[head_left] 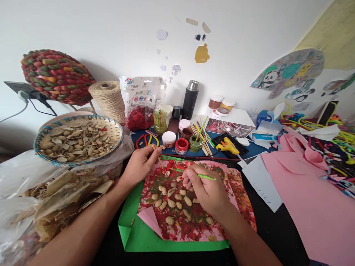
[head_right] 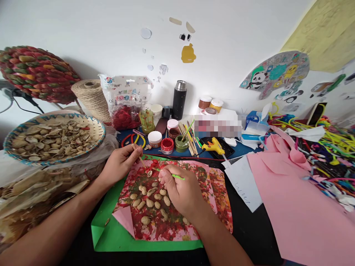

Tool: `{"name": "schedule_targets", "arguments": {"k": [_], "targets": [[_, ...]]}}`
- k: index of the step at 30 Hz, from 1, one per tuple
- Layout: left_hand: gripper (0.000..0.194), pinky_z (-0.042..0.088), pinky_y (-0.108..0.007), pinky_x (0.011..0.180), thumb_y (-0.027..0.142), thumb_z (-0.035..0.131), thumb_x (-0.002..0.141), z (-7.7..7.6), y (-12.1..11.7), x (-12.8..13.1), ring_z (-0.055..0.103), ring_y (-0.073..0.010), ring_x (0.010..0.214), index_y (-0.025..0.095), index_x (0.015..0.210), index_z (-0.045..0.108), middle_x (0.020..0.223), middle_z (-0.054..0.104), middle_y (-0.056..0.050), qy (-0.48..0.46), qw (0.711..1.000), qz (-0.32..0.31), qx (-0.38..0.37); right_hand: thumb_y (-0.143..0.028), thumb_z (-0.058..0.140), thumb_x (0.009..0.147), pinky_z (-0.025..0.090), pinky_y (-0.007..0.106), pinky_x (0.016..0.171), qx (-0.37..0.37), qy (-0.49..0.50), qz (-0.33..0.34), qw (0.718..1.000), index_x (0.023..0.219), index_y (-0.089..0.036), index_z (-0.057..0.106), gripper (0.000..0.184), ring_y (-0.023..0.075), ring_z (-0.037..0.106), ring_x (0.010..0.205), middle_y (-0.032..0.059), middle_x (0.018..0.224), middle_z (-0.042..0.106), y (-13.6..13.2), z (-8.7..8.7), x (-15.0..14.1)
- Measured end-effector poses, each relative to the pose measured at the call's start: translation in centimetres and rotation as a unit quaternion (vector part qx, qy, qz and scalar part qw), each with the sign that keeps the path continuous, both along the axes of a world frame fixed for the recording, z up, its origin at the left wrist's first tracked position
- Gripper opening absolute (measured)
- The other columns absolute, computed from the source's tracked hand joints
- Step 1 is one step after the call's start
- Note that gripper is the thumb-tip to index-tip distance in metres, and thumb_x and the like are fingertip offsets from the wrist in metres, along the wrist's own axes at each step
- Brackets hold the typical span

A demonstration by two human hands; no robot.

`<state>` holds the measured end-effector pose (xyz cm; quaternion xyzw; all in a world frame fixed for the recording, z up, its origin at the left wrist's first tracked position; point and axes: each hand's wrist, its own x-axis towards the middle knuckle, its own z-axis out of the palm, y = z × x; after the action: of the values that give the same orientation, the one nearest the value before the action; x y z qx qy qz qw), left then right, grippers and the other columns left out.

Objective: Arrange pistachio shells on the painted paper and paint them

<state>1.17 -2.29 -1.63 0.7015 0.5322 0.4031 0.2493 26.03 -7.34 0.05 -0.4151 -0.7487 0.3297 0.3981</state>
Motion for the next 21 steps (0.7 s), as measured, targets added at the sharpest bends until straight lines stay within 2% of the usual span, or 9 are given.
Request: {"name": "schedule_targets", "arguments": {"k": [6,10,17,21], "targets": [[0.043,0.04,-0.026,0.063,0.049,0.051,0.105,0.04,-0.17,-0.07,0.052,-0.0141,0.062,0.021,0.073,0.055,0.065,0.057,0.003,-0.021,1.0,0.009,0.015,-0.043,0.043,0.115,0.056,0.026,0.063,-0.014,0.008,-0.001,1.0,0.09,-0.023,0.069,0.041,0.0183,0.073,0.07,0.0041,0.077,0.074,0.01,-0.09,-0.06],[0.045,0.041,-0.026,0.064,0.051,0.05,0.106,-0.01,-0.21,0.05,0.054,-0.0144,0.063,0.02,0.074,0.056,0.067,0.059,0.002,-0.014,1.0,-0.009,0.005,-0.042,0.043,0.115,0.054,0.025,0.061,-0.007,0.007,0.003,1.0,0.091,-0.023,0.069,0.041,0.017,0.072,0.066,0.0035,0.077,0.074,-0.02,0.04,-0.01],[0.047,0.039,-0.026,0.061,0.054,0.05,0.105,0.11,-0.21,0.25,0.051,-0.0144,0.061,0.021,0.072,0.054,0.064,0.057,0.002,-0.004,1.0,-0.001,-0.004,-0.039,0.046,0.114,0.053,0.025,0.062,-0.01,0.002,0.054,0.998,0.086,-0.022,0.069,0.04,0.0152,0.071,0.063,0.0008,0.071,0.07,-0.31,0.55,-0.17],[0.046,0.039,-0.026,0.062,0.054,0.049,0.105,0.21,-0.25,0.3,0.051,-0.0146,0.062,0.021,0.072,0.054,0.065,0.056,0.002,-0.006,1.0,-0.002,-0.004,-0.041,0.046,0.114,0.054,0.025,0.062,-0.018,0.025,0.058,0.998,0.088,-0.022,0.07,0.04,0.0146,0.072,0.061,0.0011,0.074,0.072,-0.36,0.46,-0.31]]}}
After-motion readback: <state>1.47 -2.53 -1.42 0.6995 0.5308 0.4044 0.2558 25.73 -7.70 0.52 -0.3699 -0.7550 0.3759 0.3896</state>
